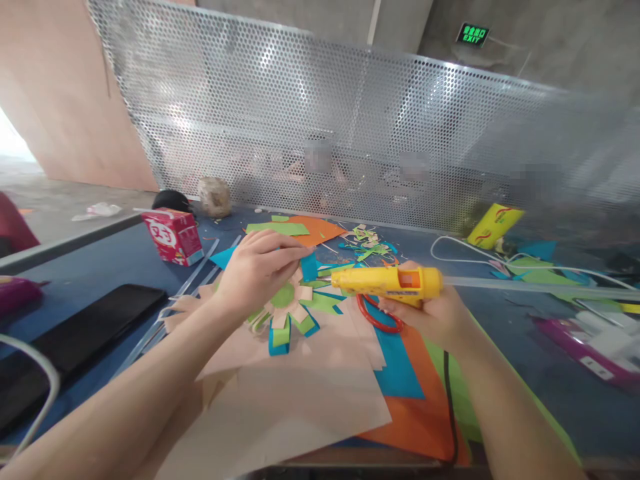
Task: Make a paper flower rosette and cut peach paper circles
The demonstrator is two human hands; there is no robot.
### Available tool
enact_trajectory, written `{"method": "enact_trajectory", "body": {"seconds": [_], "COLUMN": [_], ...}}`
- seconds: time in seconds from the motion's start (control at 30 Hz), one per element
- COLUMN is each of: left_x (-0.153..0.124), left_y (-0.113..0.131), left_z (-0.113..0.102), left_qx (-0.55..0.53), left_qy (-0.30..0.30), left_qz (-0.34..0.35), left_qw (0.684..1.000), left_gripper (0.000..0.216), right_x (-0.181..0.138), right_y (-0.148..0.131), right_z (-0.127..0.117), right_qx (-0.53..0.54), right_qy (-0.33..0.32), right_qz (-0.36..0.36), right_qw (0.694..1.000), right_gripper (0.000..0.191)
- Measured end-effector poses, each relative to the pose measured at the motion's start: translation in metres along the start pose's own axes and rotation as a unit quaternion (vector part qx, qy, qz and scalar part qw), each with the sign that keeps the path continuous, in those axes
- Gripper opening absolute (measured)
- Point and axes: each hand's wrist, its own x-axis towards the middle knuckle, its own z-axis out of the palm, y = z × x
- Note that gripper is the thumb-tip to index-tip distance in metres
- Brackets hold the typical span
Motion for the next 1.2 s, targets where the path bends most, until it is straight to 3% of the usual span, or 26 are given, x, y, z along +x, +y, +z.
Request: {"method": "enact_trajectory", "body": {"seconds": [0.3, 0.6, 0.7, 0.83, 0.9, 0.97, 1.07, 1.17, 1.2], "left_x": [0.001, 0.003, 0.003, 0.003, 0.004, 0.003, 0.002, 0.001, 0.001], "left_y": [0.000, -0.001, -0.001, -0.002, -0.003, -0.004, -0.006, -0.007, -0.008], "left_z": [-0.001, 0.000, 0.000, 0.001, 0.001, 0.001, 0.001, 0.001, 0.001], "left_qx": [-0.011, -0.013, -0.014, -0.008, -0.004, -0.004, -0.005, -0.003, -0.007], "left_qy": [0.005, 0.002, 0.008, 0.000, 0.002, 0.007, 0.002, -0.007, -0.009], "left_qz": [-0.001, -0.011, -0.014, -0.016, -0.004, 0.009, 0.017, 0.018, 0.016], "left_qw": [1.000, 1.000, 1.000, 1.000, 1.000, 1.000, 1.000, 1.000, 1.000], "left_gripper": [0.017, 0.018, 0.017, 0.018, 0.017, 0.016, 0.015, 0.016, 0.017], "right_x": [0.001, -0.001, 0.000, 0.006, 0.011, 0.017, 0.027, 0.034, 0.034], "right_y": [-0.004, 0.005, 0.005, 0.001, 0.001, 0.006, 0.025, 0.050, 0.057], "right_z": [-0.002, -0.001, 0.000, -0.002, -0.004, -0.010, -0.023, -0.038, -0.042], "right_qx": [-0.044, -0.033, 0.037, 0.217, 0.290, 0.341, 0.387, 0.302, 0.280], "right_qy": [-0.001, -0.014, -0.034, -0.051, -0.028, 0.042, 0.196, 0.235, 0.235], "right_qz": [-0.009, 0.034, 0.054, 0.051, 0.039, 0.046, 0.119, 0.345, 0.375], "right_qw": [0.999, 0.999, 0.997, 0.973, 0.956, 0.938, 0.893, 0.857, 0.852], "right_gripper": [0.020, 0.021, 0.021, 0.023, 0.032, 0.037, 0.036, 0.035, 0.033]}}
